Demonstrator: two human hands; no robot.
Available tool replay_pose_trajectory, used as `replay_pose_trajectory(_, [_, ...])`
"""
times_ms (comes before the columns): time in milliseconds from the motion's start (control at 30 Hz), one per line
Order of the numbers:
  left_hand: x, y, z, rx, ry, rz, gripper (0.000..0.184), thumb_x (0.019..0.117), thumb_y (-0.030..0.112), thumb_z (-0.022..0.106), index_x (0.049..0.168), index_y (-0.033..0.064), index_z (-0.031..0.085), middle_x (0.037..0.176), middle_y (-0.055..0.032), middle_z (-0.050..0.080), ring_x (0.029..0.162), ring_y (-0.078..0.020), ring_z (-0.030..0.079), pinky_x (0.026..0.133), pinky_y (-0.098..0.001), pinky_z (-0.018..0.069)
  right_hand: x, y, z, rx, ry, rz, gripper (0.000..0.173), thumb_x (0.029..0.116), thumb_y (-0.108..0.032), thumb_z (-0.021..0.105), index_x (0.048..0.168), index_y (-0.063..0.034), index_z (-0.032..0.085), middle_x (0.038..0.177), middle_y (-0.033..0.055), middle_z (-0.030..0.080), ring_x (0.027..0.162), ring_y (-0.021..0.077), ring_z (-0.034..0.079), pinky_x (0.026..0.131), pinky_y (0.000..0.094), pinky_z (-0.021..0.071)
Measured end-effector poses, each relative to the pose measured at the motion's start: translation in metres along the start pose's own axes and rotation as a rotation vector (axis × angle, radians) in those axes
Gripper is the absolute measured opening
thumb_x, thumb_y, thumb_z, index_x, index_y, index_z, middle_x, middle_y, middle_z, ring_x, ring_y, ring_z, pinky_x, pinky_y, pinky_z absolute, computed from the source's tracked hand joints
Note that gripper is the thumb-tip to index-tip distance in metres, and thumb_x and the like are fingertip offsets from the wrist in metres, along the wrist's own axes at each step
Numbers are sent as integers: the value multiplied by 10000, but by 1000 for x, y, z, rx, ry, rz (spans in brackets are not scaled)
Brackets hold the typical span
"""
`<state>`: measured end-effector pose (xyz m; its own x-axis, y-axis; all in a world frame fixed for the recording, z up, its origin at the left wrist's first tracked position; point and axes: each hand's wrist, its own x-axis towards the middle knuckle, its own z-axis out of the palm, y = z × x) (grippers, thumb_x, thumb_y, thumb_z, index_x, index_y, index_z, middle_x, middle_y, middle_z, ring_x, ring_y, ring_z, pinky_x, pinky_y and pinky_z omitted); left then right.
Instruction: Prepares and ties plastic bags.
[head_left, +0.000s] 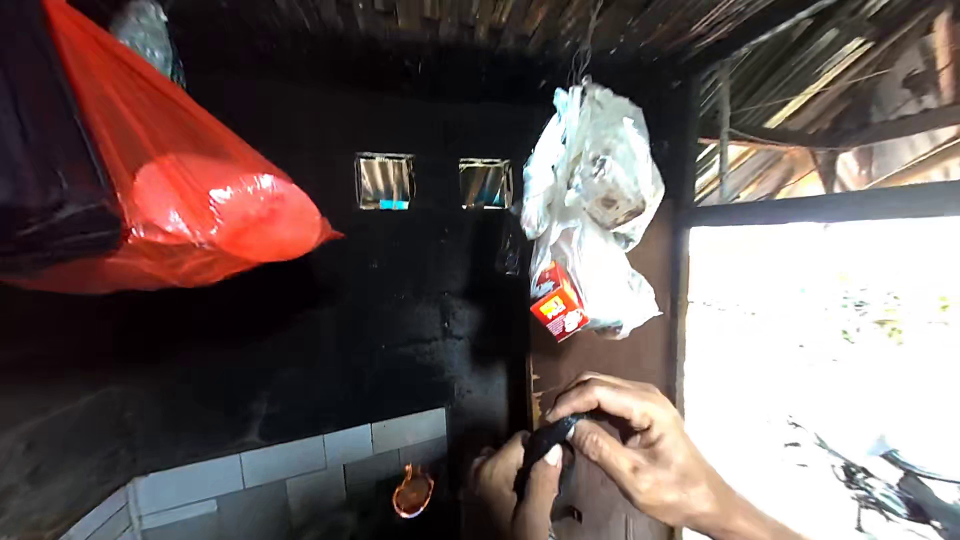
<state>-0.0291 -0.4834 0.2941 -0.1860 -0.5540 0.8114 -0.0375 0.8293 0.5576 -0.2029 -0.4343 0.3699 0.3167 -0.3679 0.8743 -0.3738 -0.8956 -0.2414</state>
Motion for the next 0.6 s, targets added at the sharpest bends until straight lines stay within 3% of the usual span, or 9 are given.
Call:
replay_pose_trajectory(100, [39, 14, -3, 23, 4, 163, 439, 1024, 469, 511, 749, 168, 673, 597, 89, 555, 538, -21, 523, 523, -260, 448, 31, -12, -19, -28, 58, -39, 147, 988, -60, 622, 1079, -7, 725, 976, 50, 738, 802, 86, 689, 704, 250, 603])
replay_pose_trajectory(200, [73, 43, -8, 4, 55, 205, 429, 1038, 416, 480, 716, 182, 639, 584, 101, 535, 522, 1, 516, 475, -218, 427, 62, -23, -32, 50, 31, -25, 158, 996, -41, 578, 1082, 2, 703, 896, 34, 709, 712, 59, 641, 619, 214, 551])
replay_pose_trajectory(267, [97, 66, -16, 0, 100, 208, 360, 1043, 337, 465, 806, 172, 680, 625, 93, 575, 556, -13, 562, 500, -227, 475, 85, -35, -40, 28, 9, -44, 160, 989, -36, 573, 1064, -13, 713, 848, 26, 701, 674, 57, 622, 590, 212, 532])
replay_pose_trajectory(400, [152, 104, -44, -13, 47, 331, 238, 1044, 214, 531, 1204, 192, 706, 894, 54, 710, 691, -68, 652, 583, -260, 563, 137, -59, -79, -411, 3, -176, 151, 942, -60, 646, 1061, -85, 736, 886, -25, 736, 728, 39, 681, 648, 227, 600])
replay_pose_trajectory(467, [182, 119, -55, -49, -53, 400, 224, 1028, 148, 595, 1226, 154, 701, 991, 29, 730, 765, -72, 680, 644, -245, 584, 165, -63, -102, -529, -5, -213, 120, 935, -76, 690, 1040, -95, 744, 915, -24, 752, 764, 40, 705, 698, 237, 623])
replay_pose_trajectory(600, [233, 129, -58, -155, -111, 408, 171, 1013, 162, 637, 1154, 108, 716, 925, 11, 712, 661, -53, 622, 559, -209, 526, 198, -62, -123, -432, -57, -149, 167, 929, 4, 692, 1092, -30, 696, 939, 57, 745, 772, 127, 730, 711, 290, 651])
